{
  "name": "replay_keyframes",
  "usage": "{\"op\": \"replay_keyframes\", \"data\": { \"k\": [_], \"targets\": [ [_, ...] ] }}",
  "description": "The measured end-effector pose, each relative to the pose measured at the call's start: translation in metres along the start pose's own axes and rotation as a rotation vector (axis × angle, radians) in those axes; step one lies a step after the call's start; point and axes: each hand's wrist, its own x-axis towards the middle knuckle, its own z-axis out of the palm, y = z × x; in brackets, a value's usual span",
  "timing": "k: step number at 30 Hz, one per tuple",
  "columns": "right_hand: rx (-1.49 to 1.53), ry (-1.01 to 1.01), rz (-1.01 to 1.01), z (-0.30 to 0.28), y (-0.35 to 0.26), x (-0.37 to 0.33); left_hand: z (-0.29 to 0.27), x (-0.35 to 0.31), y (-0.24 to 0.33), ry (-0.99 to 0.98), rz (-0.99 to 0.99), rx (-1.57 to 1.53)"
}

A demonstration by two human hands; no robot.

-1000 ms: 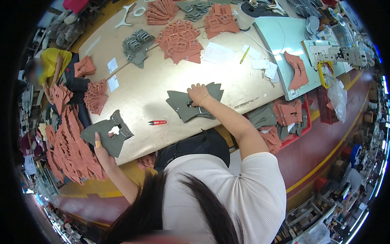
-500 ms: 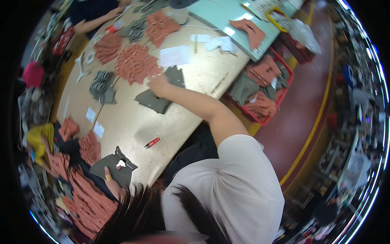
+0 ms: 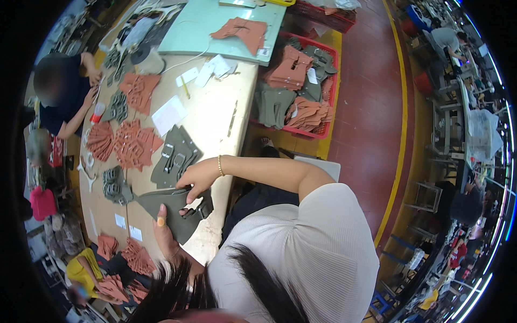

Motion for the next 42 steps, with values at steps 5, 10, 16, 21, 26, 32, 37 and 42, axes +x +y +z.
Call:
{"op": "replay_keyframes", "data": {
  "k": [5,10,16,21,26,32,37,42],
  "targets": [
    [-0.030,0.229,0.205,-0.061,0.034,-0.099,0.096,0.060,-0.001,-0.060,0.109,0.178],
    [0.165,0.780,0.530,-0.116,0.099,-0.242,0.189,0.112,0.002,-0.207,0.163,0.383],
    [0.017,1.157,1.206,-0.128,0.197,-0.421,0.252,0.146,-0.002,-0.450,0.193,0.638],
    [0.409,1.457,1.022,-0.122,0.248,-0.491,0.273,0.176,-0.027,-0.515,-0.022,0.773],
    [1.033,1.714,0.448,-0.135,0.240,-0.501,0.299,0.167,-0.014,-0.558,0.168,0.986],
    [1.155,1.814,0.530,-0.164,0.267,-0.509,0.334,0.165,0.006,-0.458,0.049,1.074],
    [1.377,2.066,-0.016,-0.208,0.300,-0.500,0.328,0.174,-0.002,-0.430,-0.010,1.094],
    [1.348,1.996,-0.563,-0.264,0.342,-0.480,0.307,0.193,-0.021,-0.328,-0.219,0.800]
  ]
}}
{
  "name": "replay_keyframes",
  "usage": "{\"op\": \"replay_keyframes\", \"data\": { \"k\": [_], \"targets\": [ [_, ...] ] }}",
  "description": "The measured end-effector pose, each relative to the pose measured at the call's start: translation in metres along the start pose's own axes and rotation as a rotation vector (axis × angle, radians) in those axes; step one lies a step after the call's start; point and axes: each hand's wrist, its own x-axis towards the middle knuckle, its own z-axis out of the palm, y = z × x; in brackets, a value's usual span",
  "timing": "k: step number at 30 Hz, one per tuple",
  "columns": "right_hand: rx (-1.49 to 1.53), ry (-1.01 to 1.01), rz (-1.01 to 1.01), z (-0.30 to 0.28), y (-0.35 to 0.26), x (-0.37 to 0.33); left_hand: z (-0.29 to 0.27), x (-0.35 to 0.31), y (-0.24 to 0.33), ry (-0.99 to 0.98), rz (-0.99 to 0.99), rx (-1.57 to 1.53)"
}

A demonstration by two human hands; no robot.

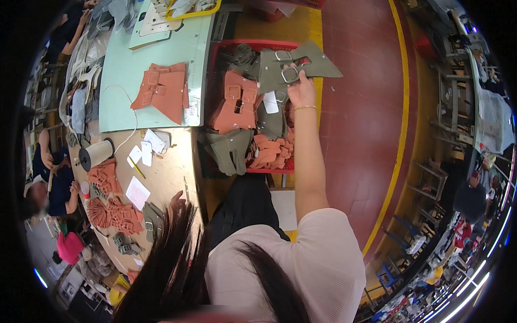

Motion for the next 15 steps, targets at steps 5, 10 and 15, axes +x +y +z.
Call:
{"op": "replay_keyframes", "data": {
  "k": [5,10,15],
  "targets": [
    [0.059,0.408,0.064,-0.030,0.056,0.046,-0.005,-0.009,-0.003,0.044,0.138,0.268],
    [-0.035,0.601,0.049,-0.054,0.077,0.031,-0.015,-0.029,0.016,0.123,0.251,0.358],
    [-0.125,0.381,0.046,-0.038,0.059,-0.003,-0.039,-0.039,-0.006,0.202,0.058,0.365]
  ]
}}
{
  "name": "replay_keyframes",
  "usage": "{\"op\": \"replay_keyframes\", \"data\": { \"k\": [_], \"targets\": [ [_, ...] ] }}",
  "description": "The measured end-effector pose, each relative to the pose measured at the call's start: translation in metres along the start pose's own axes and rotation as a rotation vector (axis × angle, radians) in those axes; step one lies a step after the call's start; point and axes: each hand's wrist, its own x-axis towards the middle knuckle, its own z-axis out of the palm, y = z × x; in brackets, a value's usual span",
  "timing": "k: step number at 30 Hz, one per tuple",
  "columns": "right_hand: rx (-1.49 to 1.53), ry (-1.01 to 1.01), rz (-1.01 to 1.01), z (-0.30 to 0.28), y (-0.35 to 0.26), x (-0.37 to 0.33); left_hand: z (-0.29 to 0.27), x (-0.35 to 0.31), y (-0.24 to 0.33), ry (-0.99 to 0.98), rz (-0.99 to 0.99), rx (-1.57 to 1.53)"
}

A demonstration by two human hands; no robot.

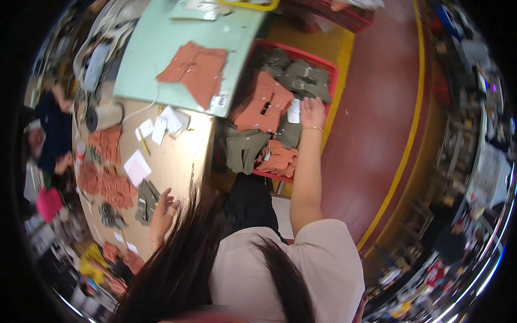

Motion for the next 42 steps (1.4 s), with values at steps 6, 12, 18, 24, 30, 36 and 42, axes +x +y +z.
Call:
{"op": "replay_keyframes", "data": {
  "k": [6,12,18,24,30,36,42],
  "targets": [
    [-0.478,-0.300,-0.156,0.075,0.005,-0.065,-0.041,-0.043,-0.107,0.274,-0.122,-0.178],
    [-0.920,-0.753,-0.249,0.133,0.105,-0.191,-0.060,-0.120,-0.212,0.440,-0.382,-0.139],
    [-1.310,-1.324,-0.090,0.096,0.253,-0.363,-0.025,-0.179,-0.325,0.412,-0.531,-0.095],
    [-1.536,-2.167,0.162,-0.053,0.391,-0.545,0.009,-0.230,-0.406,0.340,-0.566,-0.341],
    [-1.710,-2.608,-0.708,-0.179,0.461,-0.619,0.008,-0.253,-0.457,0.293,-0.543,-0.189],
    [-1.823,-2.356,-0.796,-0.209,0.477,-0.598,-0.022,-0.172,-0.420,0.428,0.039,-0.112],
    [-1.922,-2.203,-0.546,-0.160,0.425,-0.540,-0.030,-0.048,-0.342,0.454,0.374,0.043]
  ]
}}
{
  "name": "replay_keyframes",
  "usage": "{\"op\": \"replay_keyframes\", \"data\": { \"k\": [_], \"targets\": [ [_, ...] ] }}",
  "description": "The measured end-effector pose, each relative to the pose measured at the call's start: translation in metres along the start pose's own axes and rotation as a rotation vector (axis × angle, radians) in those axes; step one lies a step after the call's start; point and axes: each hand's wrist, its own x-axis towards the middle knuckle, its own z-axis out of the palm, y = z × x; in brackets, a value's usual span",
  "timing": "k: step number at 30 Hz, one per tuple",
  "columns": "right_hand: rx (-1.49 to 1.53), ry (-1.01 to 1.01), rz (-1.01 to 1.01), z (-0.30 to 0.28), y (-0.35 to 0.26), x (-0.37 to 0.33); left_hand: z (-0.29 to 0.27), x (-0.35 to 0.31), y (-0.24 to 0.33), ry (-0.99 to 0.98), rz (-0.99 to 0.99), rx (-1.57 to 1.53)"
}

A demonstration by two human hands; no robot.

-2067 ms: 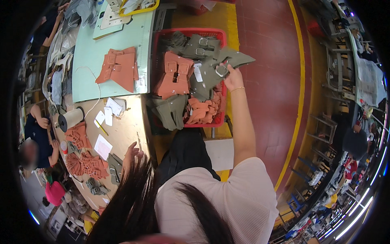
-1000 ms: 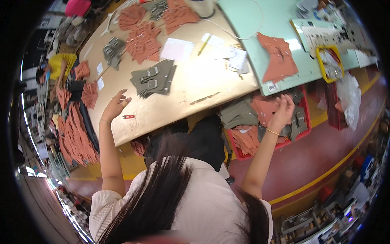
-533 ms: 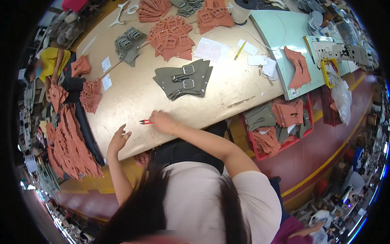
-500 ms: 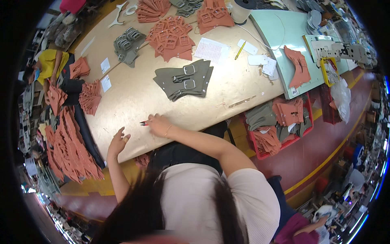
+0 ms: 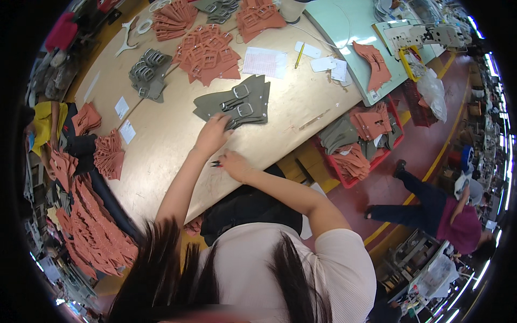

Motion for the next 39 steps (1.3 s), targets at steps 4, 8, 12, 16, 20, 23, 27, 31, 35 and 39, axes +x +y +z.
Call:
{"op": "replay_keyframes", "data": {
  "k": [4,8,12,16,20,23,27,31,35,39],
  "targets": [
    [0.087,-0.016,0.177,-0.064,0.054,-0.038,0.025,0.051,0.012,-0.046,-0.025,0.206],
    [0.218,0.267,0.465,-0.102,0.099,-0.071,0.037,0.078,0.010,-0.165,-0.114,0.304],
    [0.473,0.257,0.825,-0.110,0.138,-0.075,0.031,0.088,0.001,-0.256,-0.172,0.187],
    [0.700,0.330,0.845,-0.112,0.159,-0.066,0.009,0.101,-0.011,-0.391,-0.206,-0.045],
    [0.955,0.250,0.917,-0.119,0.166,-0.063,-0.014,0.111,-0.024,-0.502,-0.314,-0.342],
    [1.021,0.229,0.916,-0.124,0.166,-0.062,-0.024,0.116,-0.030,-0.473,-0.471,-0.719],
    [0.999,0.175,0.924,-0.127,0.166,-0.061,-0.010,0.102,-0.016,-0.330,-0.339,-0.238],
    [0.993,0.171,0.920,-0.128,0.166,-0.061,0.015,0.086,0.008,-0.356,-0.185,0.308],
    [1.008,0.175,0.925,-0.126,0.168,-0.061,0.007,0.084,0.007,-0.318,-0.257,0.100],
    [1.025,0.165,0.935,-0.123,0.170,-0.062,-0.032,0.077,-0.005,-0.161,-0.273,-0.258]
  ]
}}
